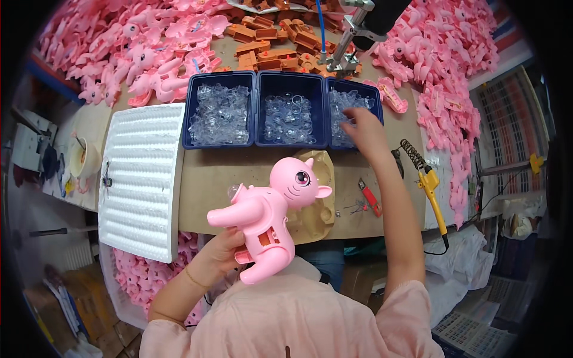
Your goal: Assembling electronic components and plastic parts into a toy pony.
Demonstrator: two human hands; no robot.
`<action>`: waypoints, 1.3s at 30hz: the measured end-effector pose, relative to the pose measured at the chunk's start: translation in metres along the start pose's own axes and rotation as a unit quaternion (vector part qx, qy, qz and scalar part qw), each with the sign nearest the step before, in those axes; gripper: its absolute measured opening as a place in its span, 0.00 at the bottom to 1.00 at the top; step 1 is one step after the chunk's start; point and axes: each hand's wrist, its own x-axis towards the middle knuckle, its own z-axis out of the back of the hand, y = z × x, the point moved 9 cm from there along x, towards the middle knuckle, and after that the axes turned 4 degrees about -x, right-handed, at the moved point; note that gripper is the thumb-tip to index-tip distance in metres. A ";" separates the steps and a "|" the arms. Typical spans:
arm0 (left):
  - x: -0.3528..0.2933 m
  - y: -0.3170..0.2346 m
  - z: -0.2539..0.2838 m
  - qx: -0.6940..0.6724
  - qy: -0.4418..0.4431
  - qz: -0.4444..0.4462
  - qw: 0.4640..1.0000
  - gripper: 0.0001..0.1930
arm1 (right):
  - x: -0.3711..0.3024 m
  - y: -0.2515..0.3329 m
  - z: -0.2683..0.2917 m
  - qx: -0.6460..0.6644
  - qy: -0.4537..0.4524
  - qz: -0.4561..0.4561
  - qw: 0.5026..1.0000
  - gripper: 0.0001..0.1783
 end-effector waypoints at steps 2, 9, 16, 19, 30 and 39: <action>-0.001 0.001 -0.002 0.016 0.009 0.000 1.000 0.37 | -0.003 0.009 -0.004 0.050 0.001 0.027 0.998 0.09; -0.021 0.006 -0.005 -0.011 0.067 -0.009 0.998 0.36 | 0.001 -0.012 0.003 0.105 0.020 -0.057 0.993 0.15; -0.037 0.008 0.024 -0.077 -0.092 -0.065 0.991 0.30 | -0.086 0.034 0.033 0.501 0.055 -0.205 0.839 0.11; -0.040 0.008 0.018 -0.002 -0.160 -0.091 0.983 0.30 | -0.156 0.094 0.034 0.613 0.147 -0.241 0.738 0.08; -0.021 -0.002 -0.012 0.155 -0.119 -0.178 0.964 0.26 | -0.163 0.171 0.037 0.460 0.098 -0.036 0.882 0.09; -0.009 -0.010 0.000 0.216 -0.119 -0.190 0.950 0.29 | -0.159 0.153 0.017 0.550 0.078 -0.100 0.826 0.15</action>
